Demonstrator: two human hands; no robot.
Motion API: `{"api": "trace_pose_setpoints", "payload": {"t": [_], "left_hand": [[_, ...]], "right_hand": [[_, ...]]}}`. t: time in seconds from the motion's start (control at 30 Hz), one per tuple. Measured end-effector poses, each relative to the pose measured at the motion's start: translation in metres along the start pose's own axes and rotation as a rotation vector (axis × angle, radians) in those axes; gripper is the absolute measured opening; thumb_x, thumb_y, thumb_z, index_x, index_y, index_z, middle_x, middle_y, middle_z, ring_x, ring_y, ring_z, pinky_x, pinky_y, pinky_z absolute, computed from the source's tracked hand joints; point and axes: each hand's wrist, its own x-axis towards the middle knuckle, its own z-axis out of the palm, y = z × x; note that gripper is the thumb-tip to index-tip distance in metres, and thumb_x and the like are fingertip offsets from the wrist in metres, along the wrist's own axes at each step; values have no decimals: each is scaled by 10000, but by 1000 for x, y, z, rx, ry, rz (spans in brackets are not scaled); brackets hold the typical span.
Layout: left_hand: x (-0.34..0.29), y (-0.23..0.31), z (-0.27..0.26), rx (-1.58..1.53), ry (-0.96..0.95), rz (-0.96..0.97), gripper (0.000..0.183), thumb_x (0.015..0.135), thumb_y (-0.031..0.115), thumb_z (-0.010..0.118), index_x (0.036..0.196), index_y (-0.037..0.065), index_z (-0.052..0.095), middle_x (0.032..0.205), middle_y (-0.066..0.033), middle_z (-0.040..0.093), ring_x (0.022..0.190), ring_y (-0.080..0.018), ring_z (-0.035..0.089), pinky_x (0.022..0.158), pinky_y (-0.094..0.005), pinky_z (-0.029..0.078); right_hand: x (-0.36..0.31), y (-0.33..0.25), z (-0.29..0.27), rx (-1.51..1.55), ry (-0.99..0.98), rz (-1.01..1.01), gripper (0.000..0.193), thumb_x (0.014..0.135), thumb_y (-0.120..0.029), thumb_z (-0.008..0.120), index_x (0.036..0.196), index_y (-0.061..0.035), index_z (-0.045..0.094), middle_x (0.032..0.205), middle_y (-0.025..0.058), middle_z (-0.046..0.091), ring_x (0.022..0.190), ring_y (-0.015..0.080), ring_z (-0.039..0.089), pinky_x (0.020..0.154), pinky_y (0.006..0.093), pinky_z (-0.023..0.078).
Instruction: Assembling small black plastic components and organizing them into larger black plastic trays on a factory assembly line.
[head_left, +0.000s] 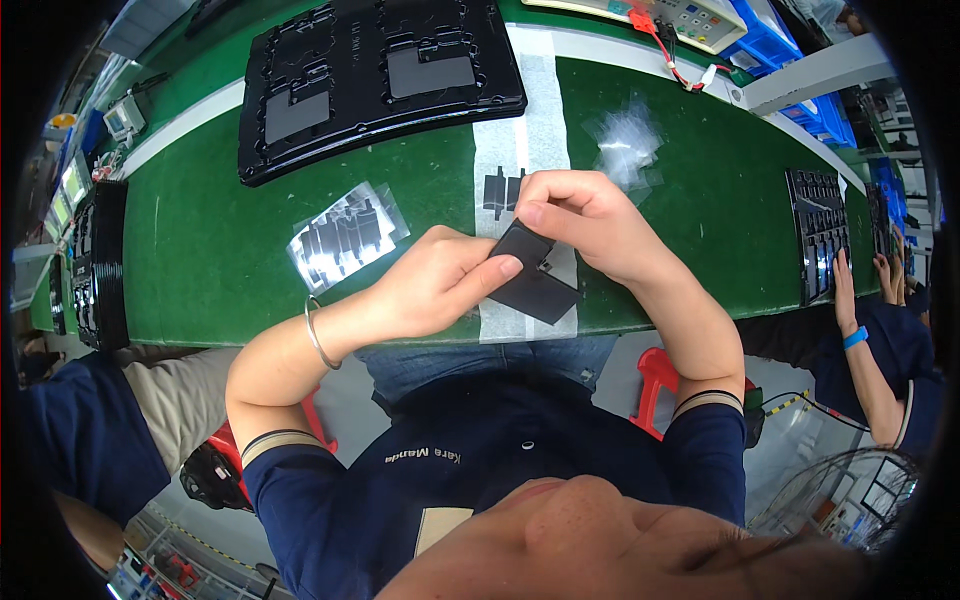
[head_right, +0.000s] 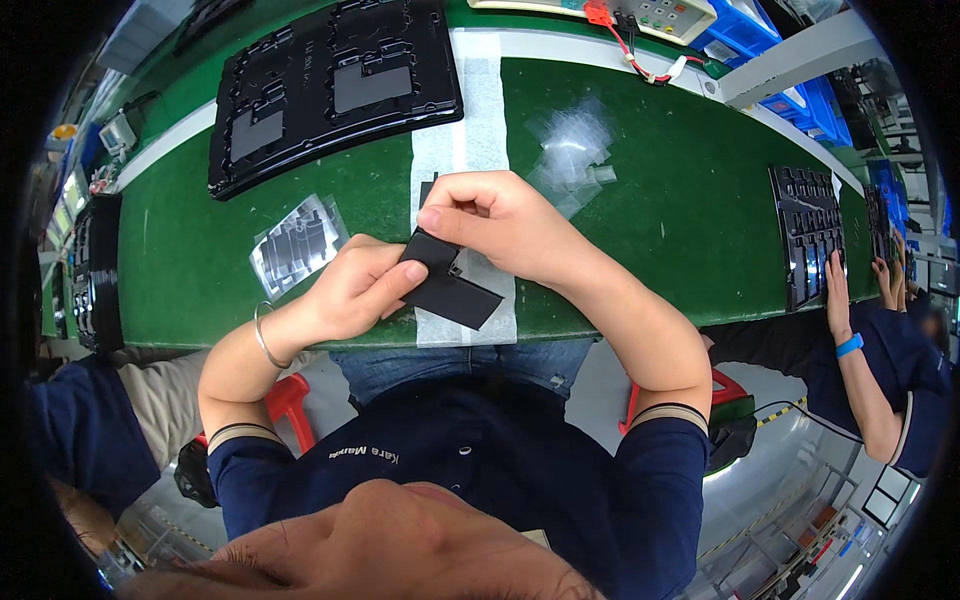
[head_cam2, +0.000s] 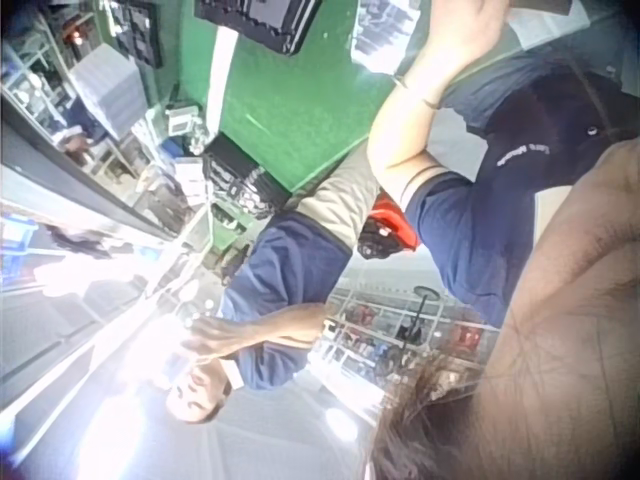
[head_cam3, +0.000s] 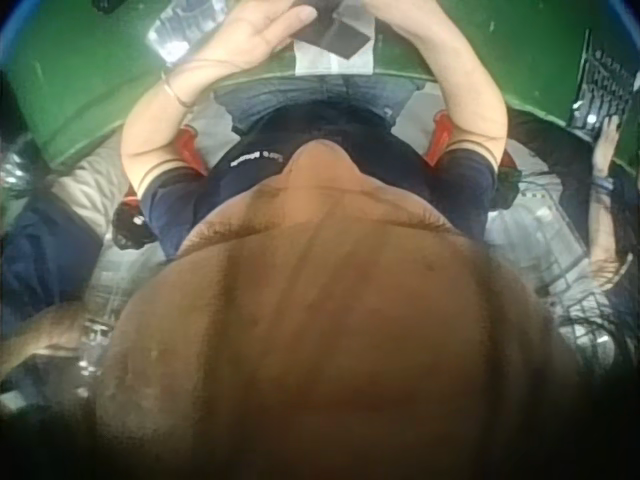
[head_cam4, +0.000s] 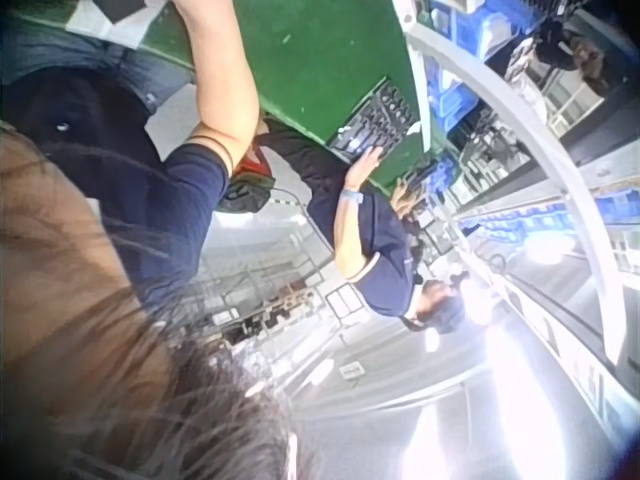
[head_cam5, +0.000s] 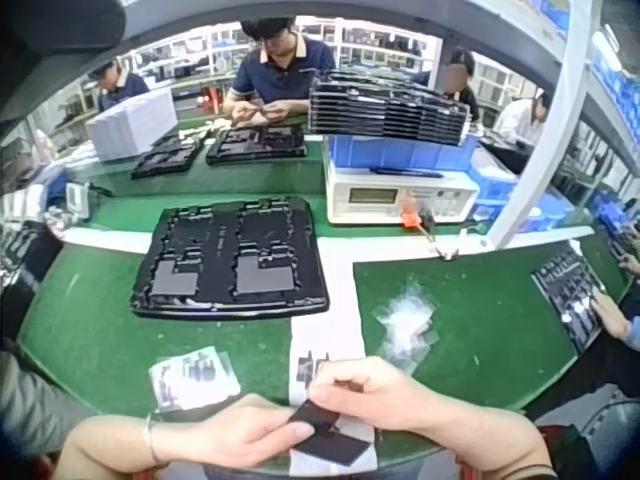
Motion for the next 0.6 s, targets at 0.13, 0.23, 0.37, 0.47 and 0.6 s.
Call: {"api": "trace_pose_setpoints", "payload": {"t": [0.13, 0.23, 0.37, 0.47, 0.6], "left_hand": [[0, -1, 1, 98, 15, -1, 345, 906, 222, 445, 670, -24, 497, 492, -166, 422, 438, -286, 438, 458, -363, 350], [1, -2, 1, 124, 1, -32, 347, 905, 223, 445, 668, -26, 496, 501, -176, 415, 446, -300, 433, 461, -367, 345], [5, -2, 0, 157, -12, -76, 349, 906, 235, 443, 676, -21, 502, 492, -156, 428, 445, -276, 459, 462, -360, 354], [4, 1, 2, 61, 98, -87, 335, 906, 241, 443, 700, -11, 522, 488, -122, 448, 440, -241, 467, 463, -352, 361], [0, -3, 2, 5, 118, -141, 309, 905, 240, 447, 749, -4, 555, 497, -97, 466, 443, -218, 466, 462, -345, 365]], "right_hand": [[1, 6, -2, -12, 8, -38, 162, 846, -121, 572, 729, -9, 553, 679, -35, 519, 639, 25, 438, 564, 193, 366], [-1, 4, -3, -274, 3, -9, 126, 836, -68, 543, 724, -10, 538, 728, -13, 489, 653, 60, 424, 575, 221, 349], [2, 12, -4, -380, 50, -110, 147, 828, -89, 554, 704, -10, 557, 674, -14, 510, 588, 62, 413, 530, 217, 347], [5, 12, -5, -134, 84, -87, 151, 829, -96, 550, 705, -13, 573, 646, -19, 529, 546, 59, 405, 505, 212, 352], [2, 9, -5, -154, 96, -119, 141, 835, -83, 534, 726, -7, 581, 642, -10, 537, 547, 62, 426, 503, 209, 353]]}}
